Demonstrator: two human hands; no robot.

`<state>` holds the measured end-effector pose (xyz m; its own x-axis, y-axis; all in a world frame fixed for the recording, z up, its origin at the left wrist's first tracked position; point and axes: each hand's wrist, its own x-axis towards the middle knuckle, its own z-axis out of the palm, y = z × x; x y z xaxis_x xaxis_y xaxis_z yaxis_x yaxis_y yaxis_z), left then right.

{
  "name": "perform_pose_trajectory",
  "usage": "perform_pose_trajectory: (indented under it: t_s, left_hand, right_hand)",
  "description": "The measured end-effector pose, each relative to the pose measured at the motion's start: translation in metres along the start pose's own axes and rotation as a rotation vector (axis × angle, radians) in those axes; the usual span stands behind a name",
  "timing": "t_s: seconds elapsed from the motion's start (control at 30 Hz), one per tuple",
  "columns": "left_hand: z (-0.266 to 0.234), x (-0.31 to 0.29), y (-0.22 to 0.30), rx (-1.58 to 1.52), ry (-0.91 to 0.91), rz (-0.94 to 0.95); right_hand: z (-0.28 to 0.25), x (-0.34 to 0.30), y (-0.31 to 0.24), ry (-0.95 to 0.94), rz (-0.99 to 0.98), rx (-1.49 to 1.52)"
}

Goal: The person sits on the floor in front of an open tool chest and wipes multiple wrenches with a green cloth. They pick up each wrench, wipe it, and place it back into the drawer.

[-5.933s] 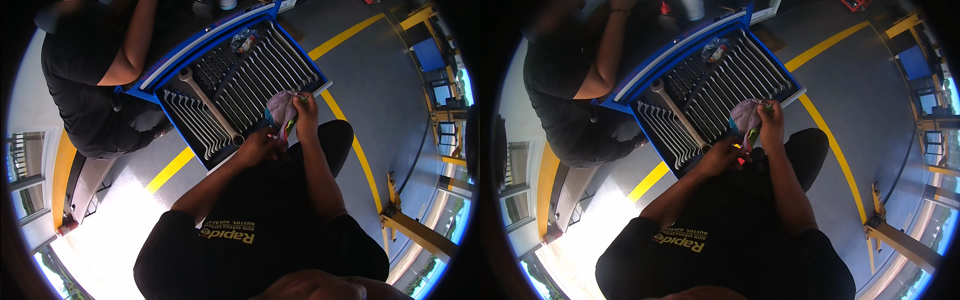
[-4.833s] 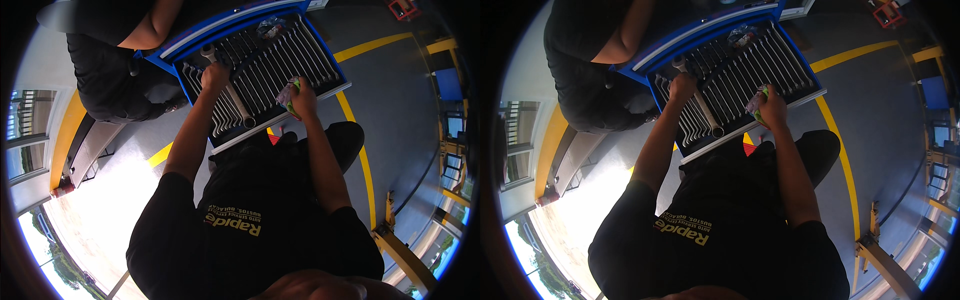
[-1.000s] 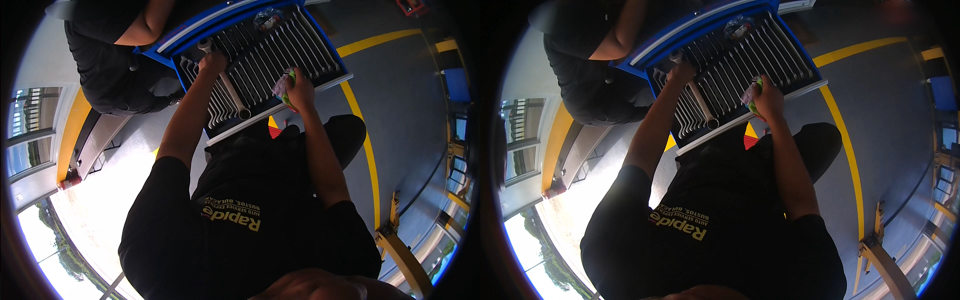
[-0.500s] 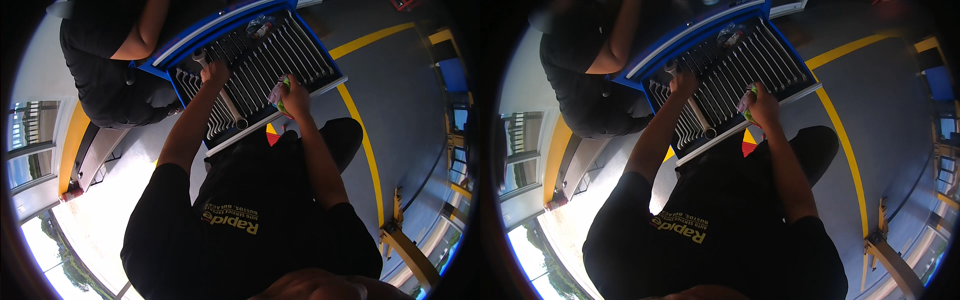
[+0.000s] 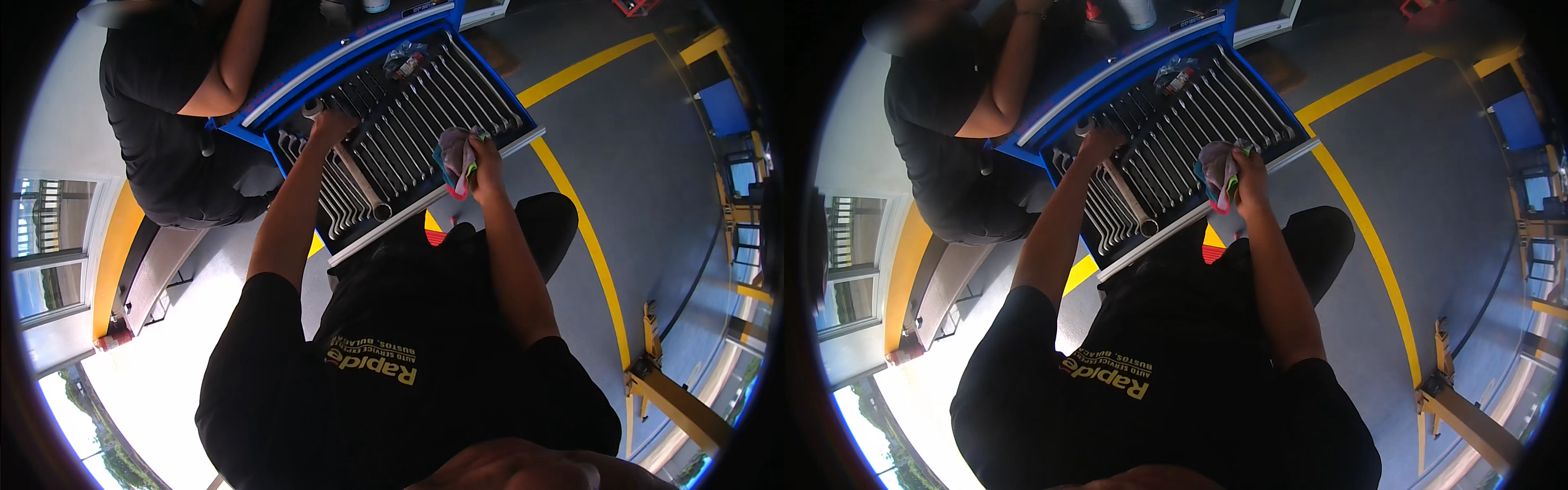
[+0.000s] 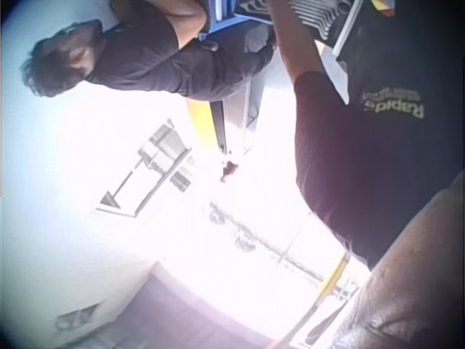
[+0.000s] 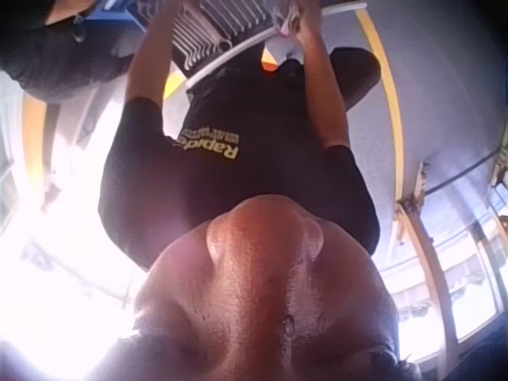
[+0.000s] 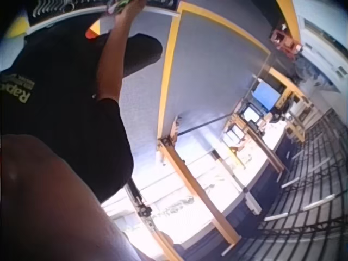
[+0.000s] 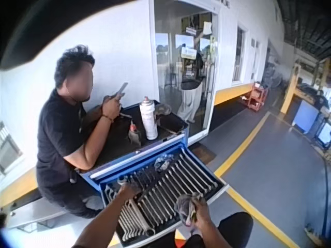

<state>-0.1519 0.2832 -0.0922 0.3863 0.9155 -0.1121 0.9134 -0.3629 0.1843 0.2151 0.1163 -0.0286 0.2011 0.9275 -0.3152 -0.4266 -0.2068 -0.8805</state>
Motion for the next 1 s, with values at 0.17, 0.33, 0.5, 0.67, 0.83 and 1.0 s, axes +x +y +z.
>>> perform_pose_trajectory:
  t_s: [0.17,0.33,0.5,0.67,0.83,1.0]
  left_hand:
    - [-0.072,-0.042,0.086,-1.024,-0.059,-0.19]
    - [-0.104,-0.136,0.212,-1.055,-0.065,-0.109]
    - [-0.121,-0.178,0.235,-0.747,-0.031,0.164]
    - [-0.137,-0.214,0.265,-0.594,-0.042,0.335]
    - [-0.159,-0.243,0.294,-0.741,-0.085,0.489]
    - [-0.175,-0.269,0.321,-0.689,0.017,0.4]
  right_hand:
    - [0.0,-0.037,-0.023,-0.345,0.328,0.777]
    - [0.062,-0.084,-0.036,-0.296,0.359,0.548]
    - [0.075,-0.12,-0.057,-0.165,0.096,0.182]
    - [0.063,-0.164,-0.072,-0.101,0.044,0.202]
    - [0.036,-0.182,-0.089,-0.144,0.037,0.285]
    - [0.014,-0.213,-0.098,-0.154,0.094,0.515]
